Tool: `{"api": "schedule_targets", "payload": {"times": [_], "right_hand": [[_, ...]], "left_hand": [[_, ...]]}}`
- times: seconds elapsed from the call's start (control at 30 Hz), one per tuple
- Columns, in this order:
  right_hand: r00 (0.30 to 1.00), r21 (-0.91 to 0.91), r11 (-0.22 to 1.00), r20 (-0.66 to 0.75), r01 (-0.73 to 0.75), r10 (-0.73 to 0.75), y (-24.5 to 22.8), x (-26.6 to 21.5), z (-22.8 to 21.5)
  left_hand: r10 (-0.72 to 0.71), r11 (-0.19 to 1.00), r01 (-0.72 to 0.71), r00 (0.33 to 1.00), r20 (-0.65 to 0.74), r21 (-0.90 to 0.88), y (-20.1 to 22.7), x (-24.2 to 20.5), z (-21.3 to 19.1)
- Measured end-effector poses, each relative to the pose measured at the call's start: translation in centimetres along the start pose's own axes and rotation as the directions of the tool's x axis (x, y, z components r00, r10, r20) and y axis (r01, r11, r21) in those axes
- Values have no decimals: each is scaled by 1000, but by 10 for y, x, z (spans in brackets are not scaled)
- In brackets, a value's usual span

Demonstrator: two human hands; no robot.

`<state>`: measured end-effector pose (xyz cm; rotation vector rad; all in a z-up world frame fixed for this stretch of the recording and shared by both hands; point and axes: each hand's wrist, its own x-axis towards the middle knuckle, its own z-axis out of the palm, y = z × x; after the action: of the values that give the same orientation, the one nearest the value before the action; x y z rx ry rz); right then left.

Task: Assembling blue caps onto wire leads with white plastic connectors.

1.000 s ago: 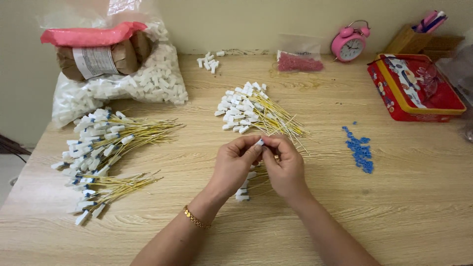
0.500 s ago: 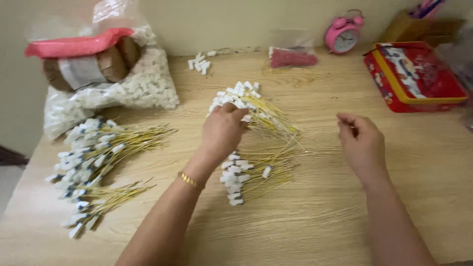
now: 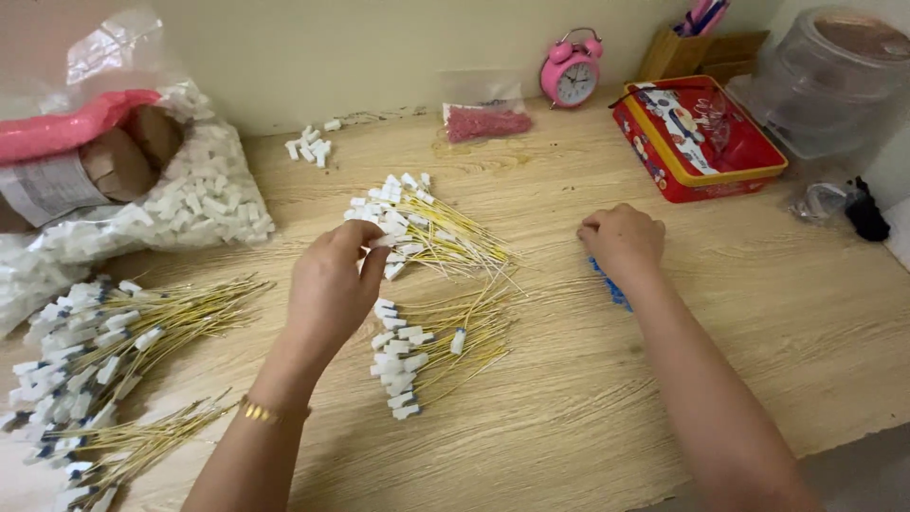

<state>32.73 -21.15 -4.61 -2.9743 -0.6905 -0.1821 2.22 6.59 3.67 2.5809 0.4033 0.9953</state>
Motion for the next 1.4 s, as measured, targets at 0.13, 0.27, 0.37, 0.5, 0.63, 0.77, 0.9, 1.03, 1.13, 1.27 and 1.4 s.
{"api": "schedule_targets", "payload": {"times": [0.13,0.27,0.37,0.5,0.63,0.77,0.9,1.03,1.13,1.27,1.4], "right_hand": [[991,4,996,-104,89,-88,-3,-6,-9],[993,258,965,-117,50,-20,-16,-24,-33],[987,667,728,-140,157,-85,-67,-74,-88],[950,953,193,-182,235,-255,-126,-128,-112],[944,997,-10,-75,76,-321,-164,-139,-99],[952,991,-134,-38,-3,-304,-181,-138,-88],[948,960,-241,62,-141,-312,-179,-135,-84],[946,952,-247,101,-182,-308,-179,-134,-75],[952,962,-205,121,-183,-282,-180,-137,-76],[961,981,-141,92,-132,-261,-176,-139,-77],[972,999,-44,16,-27,-234,-179,-145,-82]], "left_hand": [[-133,954,129,991,5,-269,31,-13,-44],[-403,628,378,906,131,-680,32,-25,-30],[-492,360,456,834,249,-814,36,-31,-14],[-496,9,508,750,437,-862,40,-43,10],[-498,-6,453,772,395,-892,38,-50,22],[-486,-35,467,764,424,-883,32,-56,26],[-465,-52,499,754,463,-865,33,-59,26],[-473,-19,501,758,450,-865,31,-60,33],[-473,8,507,761,444,-862,33,-61,31],[-481,29,507,763,432,-862,40,-61,24],[-468,23,490,776,424,-871,46,-62,25]]}}
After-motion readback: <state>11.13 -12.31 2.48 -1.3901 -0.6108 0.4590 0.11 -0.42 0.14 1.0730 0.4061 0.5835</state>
